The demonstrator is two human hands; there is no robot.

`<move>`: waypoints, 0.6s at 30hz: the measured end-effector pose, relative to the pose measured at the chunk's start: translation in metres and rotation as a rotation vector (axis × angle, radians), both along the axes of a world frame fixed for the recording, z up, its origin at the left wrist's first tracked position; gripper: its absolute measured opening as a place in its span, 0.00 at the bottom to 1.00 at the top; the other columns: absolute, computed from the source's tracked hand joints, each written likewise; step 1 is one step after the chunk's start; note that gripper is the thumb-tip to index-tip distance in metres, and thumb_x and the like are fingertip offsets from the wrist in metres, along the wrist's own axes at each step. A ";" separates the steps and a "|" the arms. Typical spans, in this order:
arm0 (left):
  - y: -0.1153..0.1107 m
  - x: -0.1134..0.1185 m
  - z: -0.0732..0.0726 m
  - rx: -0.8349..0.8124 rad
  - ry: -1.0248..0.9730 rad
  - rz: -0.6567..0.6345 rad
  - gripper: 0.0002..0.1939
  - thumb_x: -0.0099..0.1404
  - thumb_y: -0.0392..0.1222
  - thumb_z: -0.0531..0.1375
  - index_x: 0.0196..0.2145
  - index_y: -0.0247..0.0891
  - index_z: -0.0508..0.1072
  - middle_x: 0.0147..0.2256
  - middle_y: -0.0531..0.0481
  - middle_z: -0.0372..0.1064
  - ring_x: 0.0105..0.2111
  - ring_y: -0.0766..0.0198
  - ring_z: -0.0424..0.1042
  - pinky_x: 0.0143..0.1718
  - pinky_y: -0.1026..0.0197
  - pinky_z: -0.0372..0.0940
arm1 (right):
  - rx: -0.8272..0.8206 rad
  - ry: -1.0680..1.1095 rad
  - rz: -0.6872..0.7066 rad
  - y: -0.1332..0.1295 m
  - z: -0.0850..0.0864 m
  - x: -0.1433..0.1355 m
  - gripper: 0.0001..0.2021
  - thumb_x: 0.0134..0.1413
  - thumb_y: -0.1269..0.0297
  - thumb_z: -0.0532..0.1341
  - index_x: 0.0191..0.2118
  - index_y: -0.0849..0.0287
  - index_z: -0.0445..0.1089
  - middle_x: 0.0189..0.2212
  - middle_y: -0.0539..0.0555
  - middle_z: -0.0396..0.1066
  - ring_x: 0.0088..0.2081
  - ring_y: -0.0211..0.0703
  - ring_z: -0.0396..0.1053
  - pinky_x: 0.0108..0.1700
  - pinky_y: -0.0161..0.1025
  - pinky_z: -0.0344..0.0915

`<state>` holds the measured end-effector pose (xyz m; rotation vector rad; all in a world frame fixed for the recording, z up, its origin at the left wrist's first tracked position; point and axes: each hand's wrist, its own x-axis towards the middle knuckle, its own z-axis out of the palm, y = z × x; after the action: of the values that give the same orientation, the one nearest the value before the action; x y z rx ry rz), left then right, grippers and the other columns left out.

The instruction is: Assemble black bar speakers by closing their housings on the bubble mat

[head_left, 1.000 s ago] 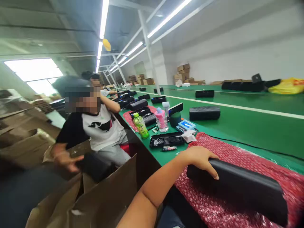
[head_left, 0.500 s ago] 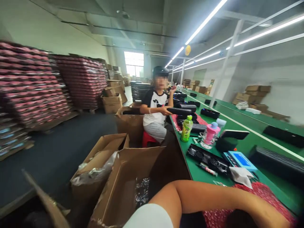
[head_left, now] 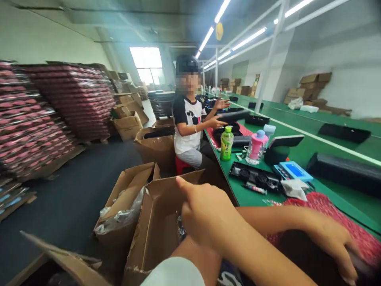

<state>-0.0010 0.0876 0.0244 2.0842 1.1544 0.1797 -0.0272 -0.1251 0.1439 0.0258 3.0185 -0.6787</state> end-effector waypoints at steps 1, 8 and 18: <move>-0.003 0.000 0.001 -0.071 0.023 -0.026 0.20 0.49 0.54 0.67 0.37 0.42 0.77 0.36 0.53 0.77 0.41 0.58 0.76 0.40 0.61 0.68 | -0.011 -0.025 -0.016 0.002 -0.004 -0.006 0.33 0.55 0.70 0.52 0.68 0.54 0.54 0.43 0.61 0.77 0.43 0.56 0.76 0.39 0.45 0.69; -0.018 -0.001 0.012 -0.085 0.125 -0.028 0.26 0.49 0.60 0.64 0.40 0.39 0.74 0.43 0.48 0.74 0.48 0.50 0.71 0.45 0.55 0.65 | -0.189 0.009 0.018 0.036 -0.083 0.045 0.25 0.61 0.69 0.49 0.63 0.60 0.64 0.45 0.62 0.74 0.47 0.51 0.73 0.49 0.45 0.70; -0.006 -0.001 0.000 -0.105 0.007 0.078 0.22 0.45 0.53 0.69 0.37 0.41 0.77 0.34 0.53 0.76 0.40 0.57 0.75 0.39 0.61 0.68 | 0.501 0.690 0.123 0.090 -0.111 0.132 0.18 0.63 0.70 0.49 0.47 0.62 0.75 0.41 0.61 0.77 0.39 0.52 0.76 0.37 0.46 0.77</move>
<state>-0.0023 0.0811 0.0239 1.9514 1.2239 0.1451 0.1051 -0.0350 0.0325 -0.4622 3.7060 0.1423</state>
